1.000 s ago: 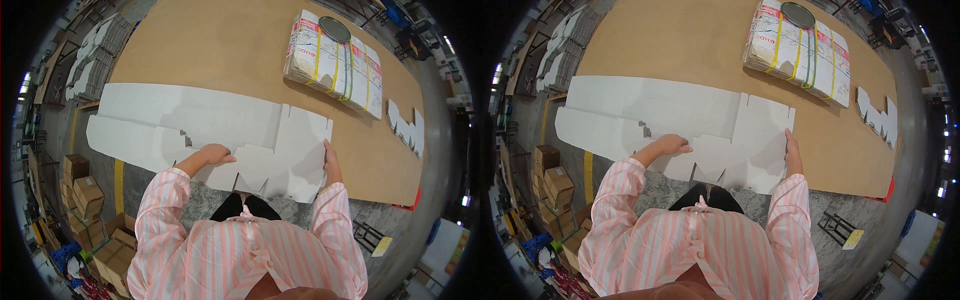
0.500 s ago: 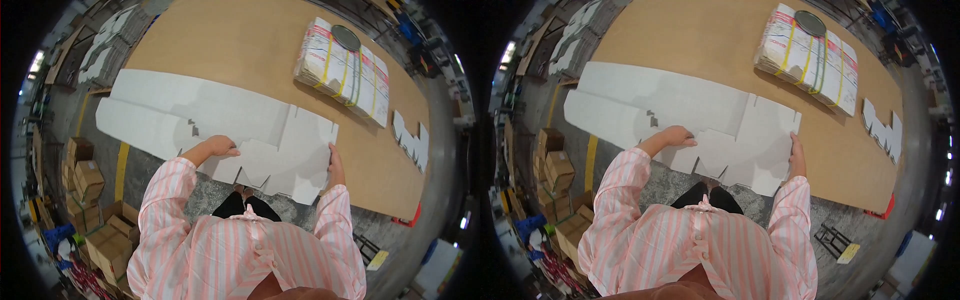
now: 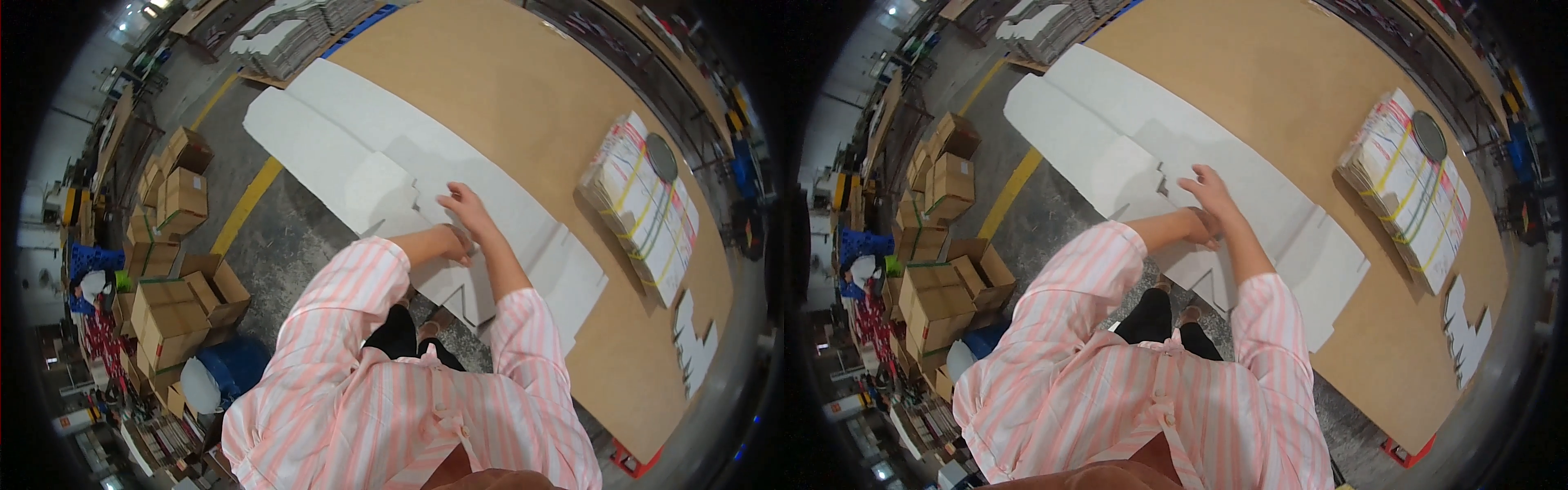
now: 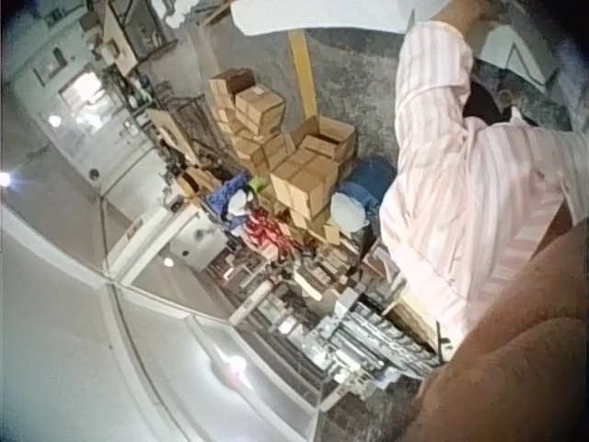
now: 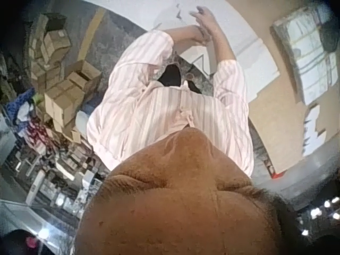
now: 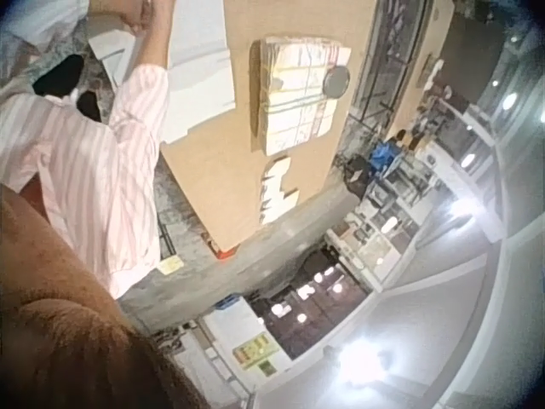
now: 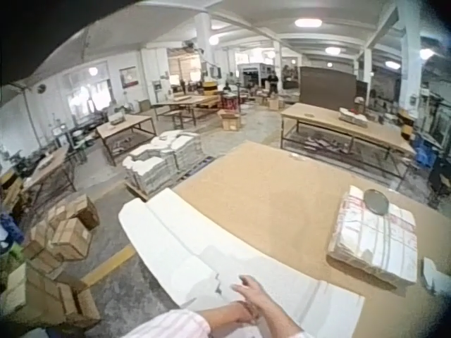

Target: Sort and stack large white cardboard or paper sheets on a work table.

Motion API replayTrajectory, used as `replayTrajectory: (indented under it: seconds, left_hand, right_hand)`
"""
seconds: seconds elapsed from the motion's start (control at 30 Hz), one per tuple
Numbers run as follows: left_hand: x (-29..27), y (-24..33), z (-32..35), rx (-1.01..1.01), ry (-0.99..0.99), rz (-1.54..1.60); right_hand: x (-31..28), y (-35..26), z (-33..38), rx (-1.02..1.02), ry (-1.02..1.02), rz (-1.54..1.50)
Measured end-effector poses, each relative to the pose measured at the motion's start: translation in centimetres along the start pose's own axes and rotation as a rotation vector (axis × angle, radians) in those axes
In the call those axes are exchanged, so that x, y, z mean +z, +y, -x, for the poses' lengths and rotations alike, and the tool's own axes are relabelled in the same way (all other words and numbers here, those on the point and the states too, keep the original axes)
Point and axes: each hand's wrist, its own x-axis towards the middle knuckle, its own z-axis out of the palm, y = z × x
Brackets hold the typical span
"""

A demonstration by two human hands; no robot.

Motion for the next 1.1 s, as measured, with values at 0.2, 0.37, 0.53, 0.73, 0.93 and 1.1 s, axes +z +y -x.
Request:
replayTrajectory:
  seconds: [0.2, 0.37, 0.53, 0.73, 0.93, 1.1]
  left_hand:
    - [3.8, -2.3, -1.1, 0.186, 0.099, 0.223]
    - [1.3, 0.9, 3.2, 0.328, 0.53, 0.074]
    - [3.8, -5.8, 12.7, 0.685, 1.055, -0.069]
    - [5.2, -13.6, 17.0, -0.284, 1.577, 1.475]
    - [8.5, -16.9, 14.0, 0.147, 0.928, 2.333]
    - [6.9, -16.0, 13.4, -0.043, 0.785, 2.297]
  right_hand:
    - [8.9, -2.3, -5.6, 0.431, -0.245, -0.332]
    - [6.3, -1.7, -4.8, 0.476, -0.113, -0.433]
    - [7.4, -2.6, -5.3, 0.451, -0.216, -0.459]
    - [6.6, -2.2, -4.8, 0.466, -0.164, -0.521]
    - [9.6, 0.0, -4.9, 0.371, -0.049, -0.399]
    - [5.9, 1.9, -0.1, -0.008, 0.33, 0.494]
